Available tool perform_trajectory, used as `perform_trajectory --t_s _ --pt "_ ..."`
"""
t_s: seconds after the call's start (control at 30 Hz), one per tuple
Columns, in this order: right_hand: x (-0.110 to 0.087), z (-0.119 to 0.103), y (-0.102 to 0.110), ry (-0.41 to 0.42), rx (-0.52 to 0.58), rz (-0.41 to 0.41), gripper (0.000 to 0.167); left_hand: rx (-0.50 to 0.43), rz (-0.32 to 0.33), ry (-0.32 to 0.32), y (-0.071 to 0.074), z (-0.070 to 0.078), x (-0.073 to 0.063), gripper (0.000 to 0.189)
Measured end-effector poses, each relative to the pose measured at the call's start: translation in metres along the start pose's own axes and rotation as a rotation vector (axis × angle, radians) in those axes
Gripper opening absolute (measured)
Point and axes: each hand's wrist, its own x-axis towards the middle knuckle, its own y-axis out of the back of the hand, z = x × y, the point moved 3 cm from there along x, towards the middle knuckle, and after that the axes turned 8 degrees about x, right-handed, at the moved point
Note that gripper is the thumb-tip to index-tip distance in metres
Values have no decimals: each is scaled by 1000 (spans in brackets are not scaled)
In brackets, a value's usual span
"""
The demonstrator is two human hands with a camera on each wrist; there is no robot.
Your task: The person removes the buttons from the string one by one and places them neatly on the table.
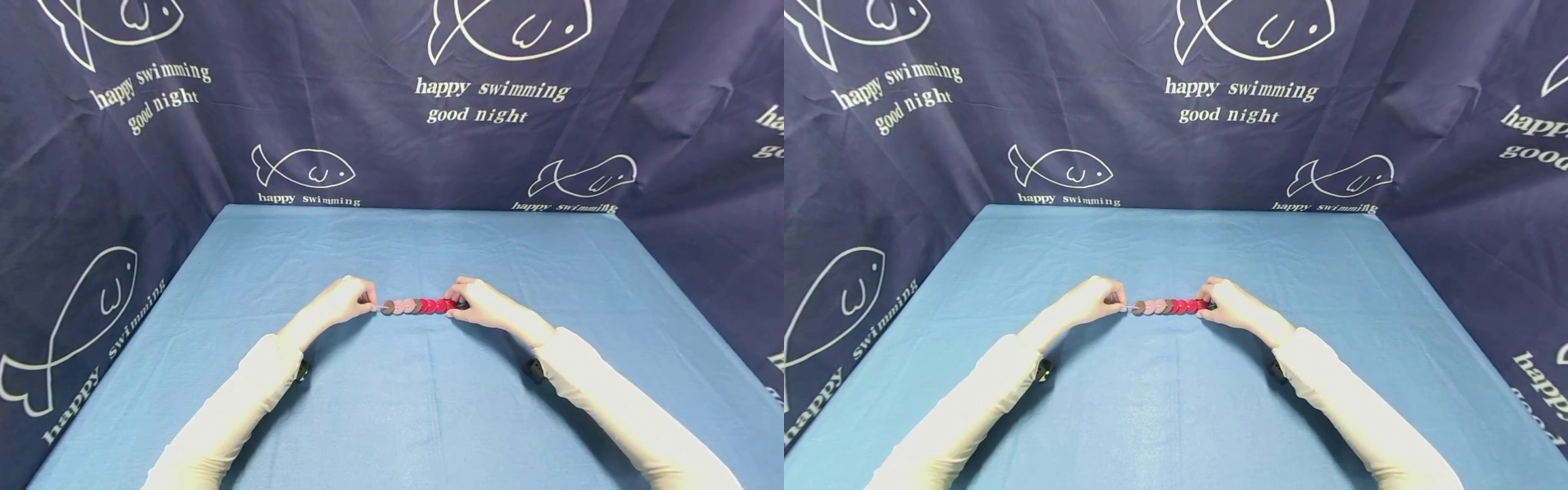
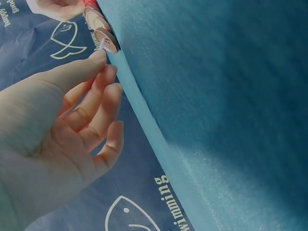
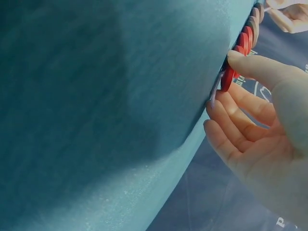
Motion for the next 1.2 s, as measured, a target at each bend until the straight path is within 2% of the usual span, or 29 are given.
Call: perform_trajectory --t_s 0.13,0.3,0.93,1.2 --pt "-1 1 1 -13 22 1 19 -21 36 -40 1 0 1 10" --pt "-2 2 1 -19 49 -3 17 -42 50 -66 0 -1 0 12" --pt "-1 2 7 35 40 10 18 -47 55 -58 1 -1 0 13" --pt "-3 5 8 27 52 -6 19 -39 67 -64 0 -1 0 14"
